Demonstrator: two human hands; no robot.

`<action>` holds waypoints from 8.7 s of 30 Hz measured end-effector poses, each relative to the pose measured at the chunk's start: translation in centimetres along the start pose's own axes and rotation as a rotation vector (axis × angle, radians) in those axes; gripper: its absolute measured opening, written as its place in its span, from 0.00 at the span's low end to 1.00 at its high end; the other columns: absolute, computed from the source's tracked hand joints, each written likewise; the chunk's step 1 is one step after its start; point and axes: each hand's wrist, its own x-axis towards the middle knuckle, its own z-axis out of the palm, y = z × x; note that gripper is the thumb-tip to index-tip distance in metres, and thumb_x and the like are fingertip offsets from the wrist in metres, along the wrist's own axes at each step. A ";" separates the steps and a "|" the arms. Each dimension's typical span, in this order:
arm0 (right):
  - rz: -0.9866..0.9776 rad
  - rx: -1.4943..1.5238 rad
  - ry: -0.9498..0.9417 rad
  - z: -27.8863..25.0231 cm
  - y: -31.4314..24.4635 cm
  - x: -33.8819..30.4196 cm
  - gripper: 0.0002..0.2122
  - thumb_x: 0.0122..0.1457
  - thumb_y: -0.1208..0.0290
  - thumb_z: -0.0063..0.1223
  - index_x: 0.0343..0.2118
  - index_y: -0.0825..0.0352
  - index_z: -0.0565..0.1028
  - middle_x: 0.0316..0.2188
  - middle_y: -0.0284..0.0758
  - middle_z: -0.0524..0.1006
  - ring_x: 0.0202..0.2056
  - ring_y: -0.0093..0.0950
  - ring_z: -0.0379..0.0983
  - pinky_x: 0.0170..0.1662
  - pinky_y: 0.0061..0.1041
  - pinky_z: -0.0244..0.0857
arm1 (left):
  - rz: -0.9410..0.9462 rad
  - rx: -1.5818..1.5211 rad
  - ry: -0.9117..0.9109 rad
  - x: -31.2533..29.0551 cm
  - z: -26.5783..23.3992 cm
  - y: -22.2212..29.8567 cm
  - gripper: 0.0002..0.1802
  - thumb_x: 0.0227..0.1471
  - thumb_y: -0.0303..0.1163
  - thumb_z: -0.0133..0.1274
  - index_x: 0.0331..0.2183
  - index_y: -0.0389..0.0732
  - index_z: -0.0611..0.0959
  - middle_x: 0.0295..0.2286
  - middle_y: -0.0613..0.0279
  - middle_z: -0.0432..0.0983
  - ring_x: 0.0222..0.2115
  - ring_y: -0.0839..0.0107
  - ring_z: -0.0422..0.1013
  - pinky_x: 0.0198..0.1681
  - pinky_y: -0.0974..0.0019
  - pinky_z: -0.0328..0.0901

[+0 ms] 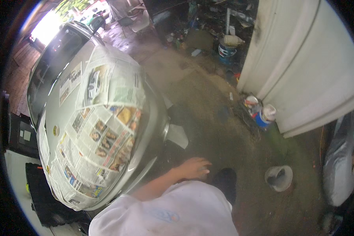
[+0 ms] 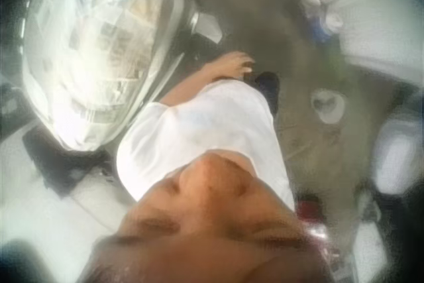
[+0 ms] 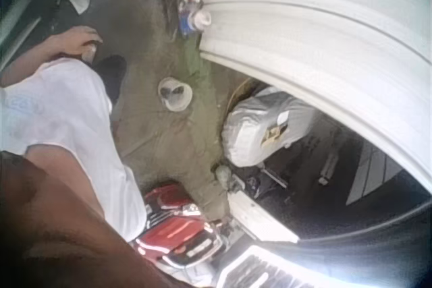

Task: The person wipes the lower side panel of a silver car with a yellow cloth in a garage. The person then walks to a table, picks up a car key, and opens the car door.

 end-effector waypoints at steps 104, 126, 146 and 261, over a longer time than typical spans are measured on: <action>-1.117 -0.256 0.226 -9.2 -322.3 28.6 0.27 0.63 0.53 0.61 0.59 0.66 0.76 0.51 0.51 0.82 0.53 0.48 0.80 0.57 0.43 0.72 | -1.591 -1.109 0.852 32.4 -160.0 -165.9 0.28 0.64 0.48 0.54 0.53 0.35 0.86 0.54 0.43 0.81 0.57 0.49 0.75 0.62 0.50 0.67; -0.401 -0.304 0.066 8.3 -329.4 28.6 0.27 0.61 0.58 0.62 0.56 0.75 0.78 0.54 0.55 0.81 0.57 0.51 0.78 0.62 0.43 0.70 | -1.358 -0.655 0.985 28.5 -218.4 -215.1 0.27 0.65 0.49 0.58 0.53 0.37 0.85 0.51 0.47 0.84 0.54 0.56 0.79 0.59 0.54 0.70; -0.410 0.040 0.392 1.5 -363.6 35.7 0.28 0.64 0.49 0.58 0.59 0.67 0.76 0.54 0.50 0.81 0.57 0.48 0.77 0.61 0.44 0.70 | -1.177 -0.811 0.415 44.3 -236.2 -232.2 0.27 0.66 0.47 0.58 0.52 0.32 0.84 0.46 0.49 0.84 0.48 0.59 0.79 0.53 0.57 0.72; -0.717 0.501 -0.177 -44.9 -446.1 63.5 0.16 0.63 0.71 0.63 0.54 0.63 0.78 0.42 0.32 0.83 0.37 0.27 0.83 0.35 0.28 0.79 | -1.617 -0.836 0.770 86.2 -248.3 -214.6 0.23 0.68 0.37 0.55 0.61 0.39 0.79 0.55 0.47 0.80 0.57 0.59 0.75 0.61 0.59 0.67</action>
